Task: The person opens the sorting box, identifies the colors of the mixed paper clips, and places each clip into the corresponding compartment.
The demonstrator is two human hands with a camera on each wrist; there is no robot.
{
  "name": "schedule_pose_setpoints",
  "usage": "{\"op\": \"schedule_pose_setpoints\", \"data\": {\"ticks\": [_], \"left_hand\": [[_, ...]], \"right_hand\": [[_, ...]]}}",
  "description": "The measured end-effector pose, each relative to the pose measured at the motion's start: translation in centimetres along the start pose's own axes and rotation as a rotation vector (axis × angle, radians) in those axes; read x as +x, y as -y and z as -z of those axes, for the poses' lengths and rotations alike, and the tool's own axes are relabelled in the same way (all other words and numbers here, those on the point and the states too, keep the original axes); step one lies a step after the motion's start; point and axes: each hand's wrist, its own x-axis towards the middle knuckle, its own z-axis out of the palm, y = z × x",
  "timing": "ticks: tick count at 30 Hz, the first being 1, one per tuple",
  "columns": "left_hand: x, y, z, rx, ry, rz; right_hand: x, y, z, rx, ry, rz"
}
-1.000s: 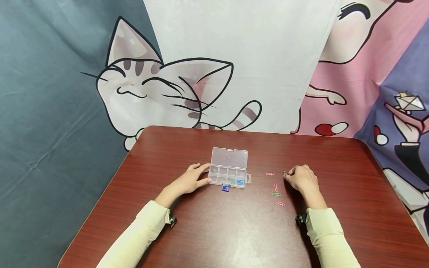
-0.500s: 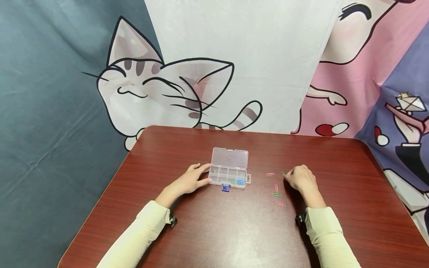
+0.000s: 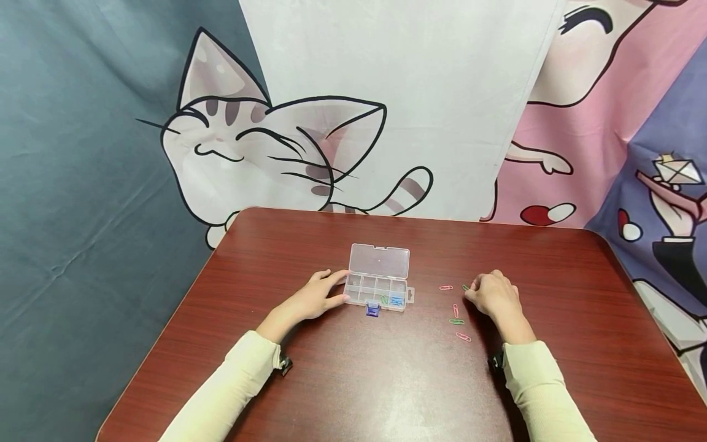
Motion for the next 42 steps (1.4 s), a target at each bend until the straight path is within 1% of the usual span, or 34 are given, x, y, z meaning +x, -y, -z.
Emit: {"op": "schedule_pose_setpoints", "data": {"ticks": [11, 15, 23, 42], "left_hand": [[-0.1, -0.1, 0.1, -0.004, 0.000, -0.011], [-0.1, -0.1, 0.1, -0.010, 0.003, 0.003], [-0.1, -0.1, 0.2, -0.021, 0.008, 0.011], [0.1, 0.1, -0.2, 0.002, 0.002, 0.006]], "right_hand": [[-0.6, -0.2, -0.2, -0.011, -0.096, 0.102], [-0.8, 0.0, -0.2, 0.002, -0.114, 0.122], [-1.2, 0.6, -0.3, 0.015, -0.140, 0.144], [-2.1, 2.7, -0.4, 0.041, -0.166, 0.174]]}}
